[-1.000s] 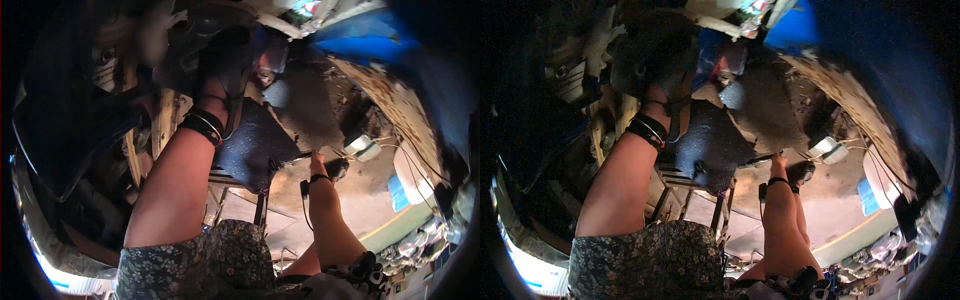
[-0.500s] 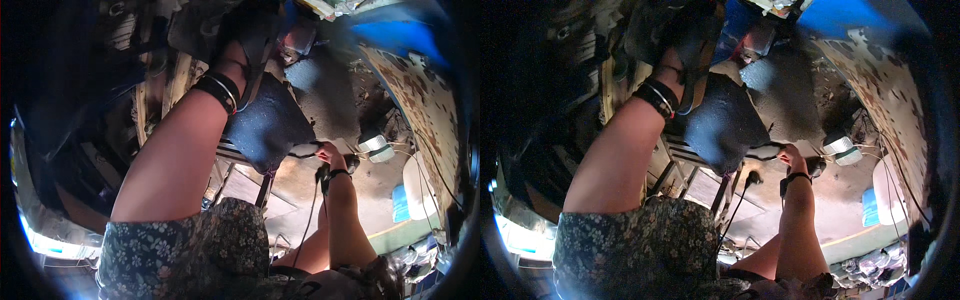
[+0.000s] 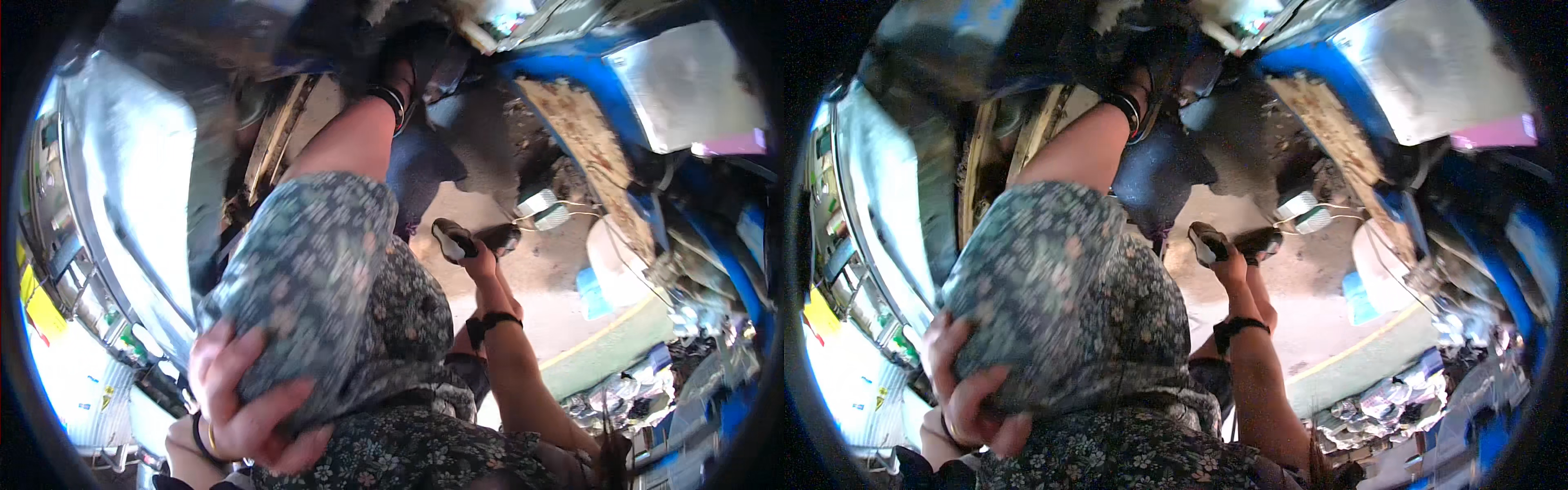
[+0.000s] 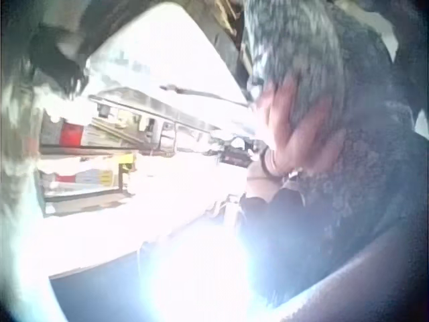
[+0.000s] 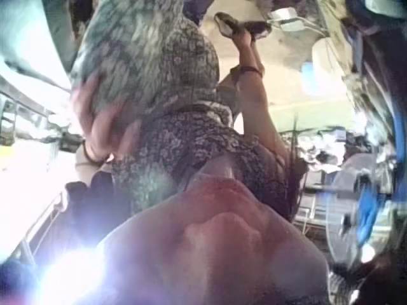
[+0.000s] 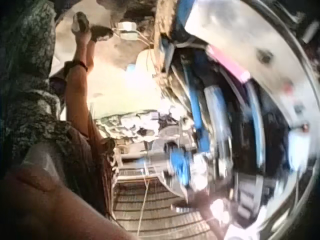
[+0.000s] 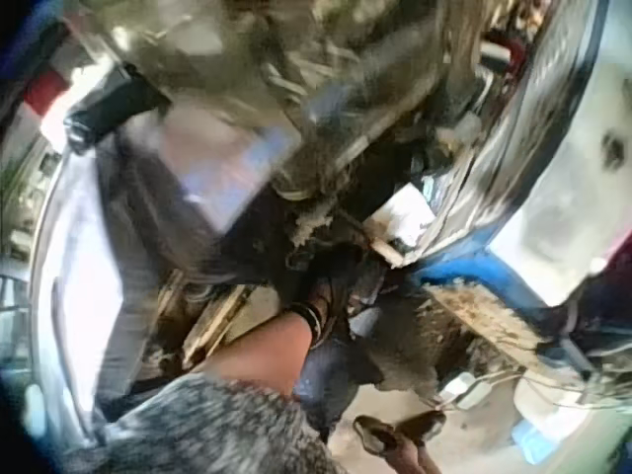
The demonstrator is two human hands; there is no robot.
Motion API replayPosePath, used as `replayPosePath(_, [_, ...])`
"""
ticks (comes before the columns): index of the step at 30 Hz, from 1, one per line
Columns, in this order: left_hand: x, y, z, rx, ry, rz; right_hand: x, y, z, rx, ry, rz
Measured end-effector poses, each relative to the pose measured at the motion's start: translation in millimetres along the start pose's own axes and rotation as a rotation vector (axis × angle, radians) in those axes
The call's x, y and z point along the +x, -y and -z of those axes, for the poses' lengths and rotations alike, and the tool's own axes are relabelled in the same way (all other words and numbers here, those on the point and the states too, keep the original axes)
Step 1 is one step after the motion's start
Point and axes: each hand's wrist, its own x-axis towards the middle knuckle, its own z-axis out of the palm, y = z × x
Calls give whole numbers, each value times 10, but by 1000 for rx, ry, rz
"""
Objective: Trim and inspect shoe soles and uppers during the assembly process.
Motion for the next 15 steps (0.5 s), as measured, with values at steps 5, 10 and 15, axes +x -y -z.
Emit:
replayPosePath(5, [-12, 211, -67, -92, -94, -151, -1156, 844, 941, 651, -316, -127])
replayPosePath(10, [-86, 66, 40, -115, -253, -281, -2547, 2126, 1694, 845, -490, 256])
replayPosePath(15, [-454, -349, -24, -8, -308, -722, -3917, 3222, 1861, 253, -730, 784])
